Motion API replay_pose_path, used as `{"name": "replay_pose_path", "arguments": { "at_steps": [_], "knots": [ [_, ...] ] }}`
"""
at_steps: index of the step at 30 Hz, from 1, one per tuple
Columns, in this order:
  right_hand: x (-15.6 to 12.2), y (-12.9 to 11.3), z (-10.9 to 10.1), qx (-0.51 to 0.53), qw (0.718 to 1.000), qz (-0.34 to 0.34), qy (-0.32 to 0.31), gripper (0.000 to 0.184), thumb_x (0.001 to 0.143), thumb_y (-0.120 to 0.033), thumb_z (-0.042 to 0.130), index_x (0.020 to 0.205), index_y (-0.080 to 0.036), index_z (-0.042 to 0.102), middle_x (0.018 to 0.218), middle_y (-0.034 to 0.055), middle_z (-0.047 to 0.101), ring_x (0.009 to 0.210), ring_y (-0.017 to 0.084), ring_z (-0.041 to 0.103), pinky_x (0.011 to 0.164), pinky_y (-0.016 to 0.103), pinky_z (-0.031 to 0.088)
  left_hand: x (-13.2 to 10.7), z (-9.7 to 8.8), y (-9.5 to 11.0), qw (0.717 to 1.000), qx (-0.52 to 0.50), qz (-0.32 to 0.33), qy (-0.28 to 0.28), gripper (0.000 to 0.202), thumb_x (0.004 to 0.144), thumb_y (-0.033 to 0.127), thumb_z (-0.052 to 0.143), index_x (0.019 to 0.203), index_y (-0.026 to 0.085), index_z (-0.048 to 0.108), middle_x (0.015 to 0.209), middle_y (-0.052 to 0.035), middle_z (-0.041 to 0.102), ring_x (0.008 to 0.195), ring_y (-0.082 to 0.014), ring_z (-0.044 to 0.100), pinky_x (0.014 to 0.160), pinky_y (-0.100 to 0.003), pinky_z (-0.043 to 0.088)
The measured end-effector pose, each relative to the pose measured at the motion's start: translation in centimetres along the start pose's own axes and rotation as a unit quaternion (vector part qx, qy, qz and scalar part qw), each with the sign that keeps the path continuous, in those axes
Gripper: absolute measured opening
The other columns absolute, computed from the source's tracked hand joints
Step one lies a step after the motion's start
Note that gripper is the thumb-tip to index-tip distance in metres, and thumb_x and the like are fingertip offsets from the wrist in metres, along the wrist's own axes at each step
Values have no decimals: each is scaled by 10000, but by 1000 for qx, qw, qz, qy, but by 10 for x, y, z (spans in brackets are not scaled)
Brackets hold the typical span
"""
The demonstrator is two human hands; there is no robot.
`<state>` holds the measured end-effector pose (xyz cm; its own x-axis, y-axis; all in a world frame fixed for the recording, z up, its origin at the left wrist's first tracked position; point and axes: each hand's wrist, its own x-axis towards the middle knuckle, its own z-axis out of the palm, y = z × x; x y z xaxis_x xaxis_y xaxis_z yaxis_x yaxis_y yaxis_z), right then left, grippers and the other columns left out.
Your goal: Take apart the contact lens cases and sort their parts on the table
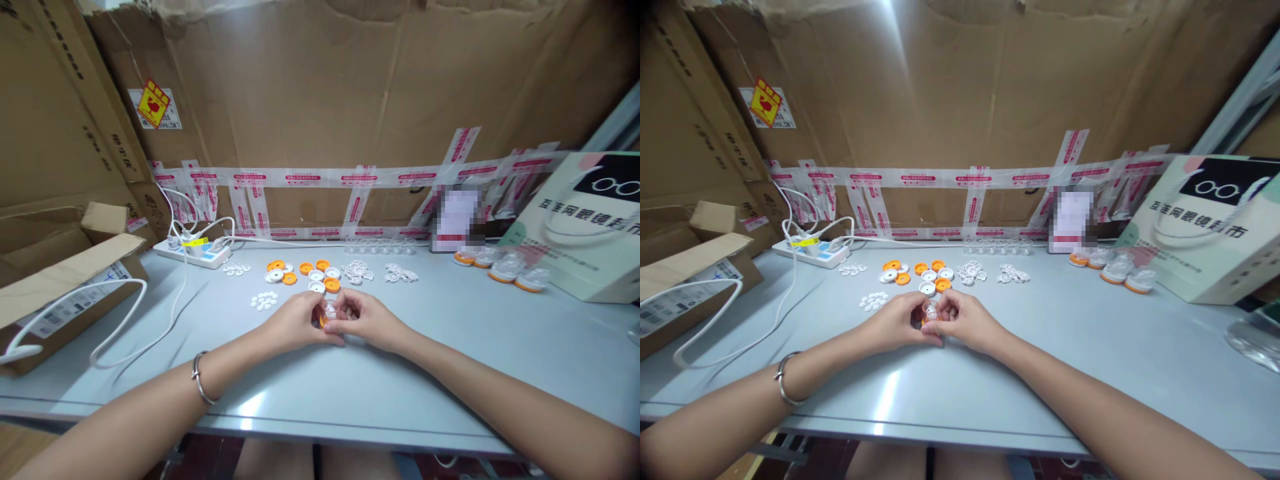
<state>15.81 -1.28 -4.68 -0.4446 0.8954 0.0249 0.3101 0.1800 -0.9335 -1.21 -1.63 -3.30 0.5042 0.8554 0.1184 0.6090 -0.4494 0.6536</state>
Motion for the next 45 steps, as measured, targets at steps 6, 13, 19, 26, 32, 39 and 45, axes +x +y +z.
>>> {"name": "replay_pose_path", "arguments": {
  "at_steps": [6,13,19,26,32,39,45],
  "knots": [
    [-1,1,5,-16,999,-13,43,300,592,-357,681,649,-184,444,520,-75,414,476,63,337,455,198,261,0,2,-4,997,-79,-16,-10,272,581,323,727,684,146,548,657,35,489,618,-105,448,541,-193,322],
    [-1,2,2,-34,998,-54,21,228,607,-302,643,686,-178,468,551,-67,401,490,63,306,453,194,261,2,-2,-5,984,-165,-45,-52,252,538,218,740,724,129,594,651,39,490,628,-100,448,562,-191,328],
    [-2,-1,1,-69,991,-116,-19,206,641,-271,623,779,-172,505,670,-34,432,581,87,361,522,205,320,3,-3,-8,979,-189,-22,-76,270,559,180,708,812,130,627,716,18,564,676,-120,495,607,-204,361],
    [-5,-8,11,-176,982,-58,33,210,744,-374,570,747,-202,449,569,-56,464,519,96,401,489,205,275,2,1,-8,980,-187,-20,-64,249,555,213,715,749,121,589,688,19,549,651,-119,495,604,-207,385],
    [-12,-16,5,-206,972,-116,-12,287,826,-247,421,1098,-190,350,823,21,552,661,133,501,614,254,376,2,-3,-9,985,-156,-29,-72,267,554,246,720,737,126,567,665,30,508,629,-111,467,580,-208,368],
    [-15,-19,-1,-202,972,-118,15,215,802,-285,472,964,-205,355,785,7,521,628,130,473,581,258,376,1,-3,-8,987,-143,-40,-65,318,534,276,746,765,132,580,677,28,501,635,-113,458,577,-217,360],
    [-6,-23,-30,-154,940,-204,225,225,799,-324,519,954,-219,394,785,8,504,695,142,504,632,266,414,0,-3,-13,984,-152,-49,-74,379,534,312,755,827,135,593,752,-9,565,697,-141,518,645,-248,407]
  ]
}}
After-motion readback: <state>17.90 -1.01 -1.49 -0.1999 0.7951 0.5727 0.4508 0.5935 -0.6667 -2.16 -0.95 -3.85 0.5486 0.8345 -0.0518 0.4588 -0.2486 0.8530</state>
